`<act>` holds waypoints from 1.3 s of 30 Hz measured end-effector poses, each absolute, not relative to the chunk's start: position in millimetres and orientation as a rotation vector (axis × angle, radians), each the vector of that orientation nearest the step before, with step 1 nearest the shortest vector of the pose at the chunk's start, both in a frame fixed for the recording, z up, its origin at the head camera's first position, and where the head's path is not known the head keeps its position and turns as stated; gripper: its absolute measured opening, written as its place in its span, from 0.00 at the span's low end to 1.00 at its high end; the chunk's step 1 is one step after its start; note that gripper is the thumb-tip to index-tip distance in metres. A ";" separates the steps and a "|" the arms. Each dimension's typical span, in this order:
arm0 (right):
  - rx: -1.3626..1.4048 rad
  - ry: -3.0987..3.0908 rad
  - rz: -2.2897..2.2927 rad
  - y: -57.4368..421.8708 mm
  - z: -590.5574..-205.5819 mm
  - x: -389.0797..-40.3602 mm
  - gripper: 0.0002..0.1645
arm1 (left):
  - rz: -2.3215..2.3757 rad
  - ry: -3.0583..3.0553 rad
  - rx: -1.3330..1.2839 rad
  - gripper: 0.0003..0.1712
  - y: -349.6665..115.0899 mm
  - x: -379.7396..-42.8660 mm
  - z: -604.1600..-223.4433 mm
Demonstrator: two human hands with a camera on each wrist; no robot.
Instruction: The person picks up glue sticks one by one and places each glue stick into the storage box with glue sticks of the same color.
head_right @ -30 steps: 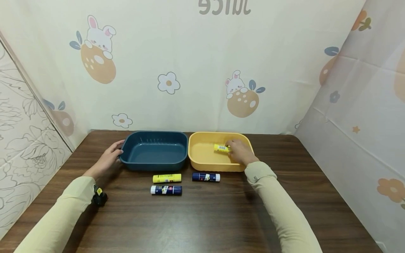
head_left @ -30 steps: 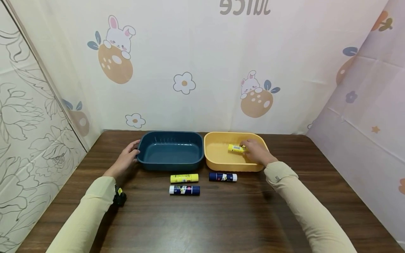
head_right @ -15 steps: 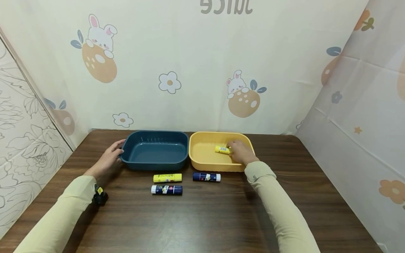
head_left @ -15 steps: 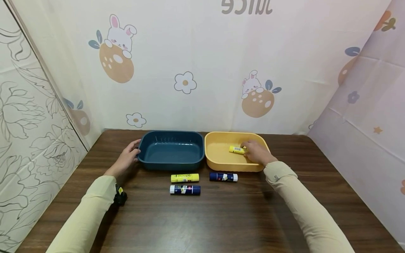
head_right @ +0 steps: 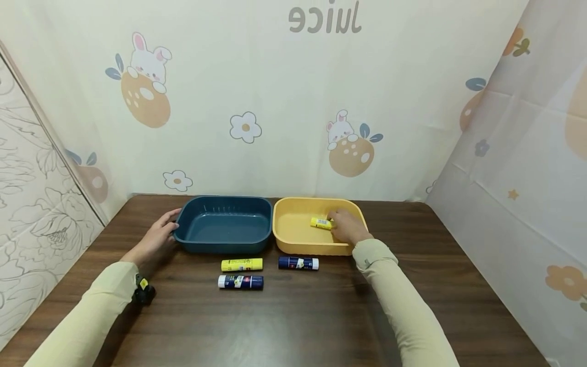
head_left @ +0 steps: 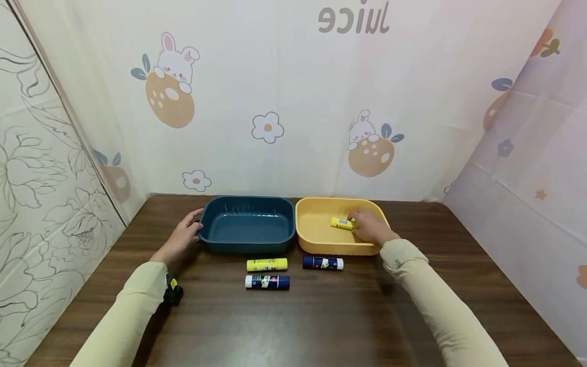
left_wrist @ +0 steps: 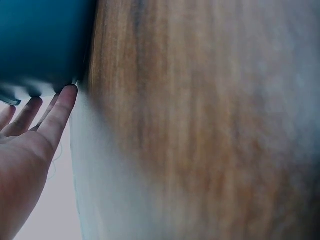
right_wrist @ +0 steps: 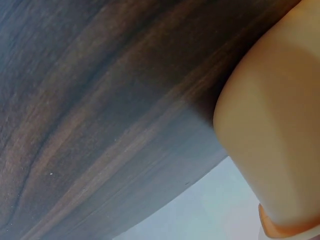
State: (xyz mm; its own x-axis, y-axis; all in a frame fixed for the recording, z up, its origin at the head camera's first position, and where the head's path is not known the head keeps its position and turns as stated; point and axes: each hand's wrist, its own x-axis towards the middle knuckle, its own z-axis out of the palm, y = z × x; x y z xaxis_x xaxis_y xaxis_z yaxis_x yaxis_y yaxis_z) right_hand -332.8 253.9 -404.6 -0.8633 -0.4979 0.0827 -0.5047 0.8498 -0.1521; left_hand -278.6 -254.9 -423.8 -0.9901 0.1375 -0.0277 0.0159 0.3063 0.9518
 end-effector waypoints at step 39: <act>1.074 -2.597 0.202 218.7 -360.9 -256.4 0.22 | 1.779 2.437 0.130 0.32 -254.7 -278.8 -422.3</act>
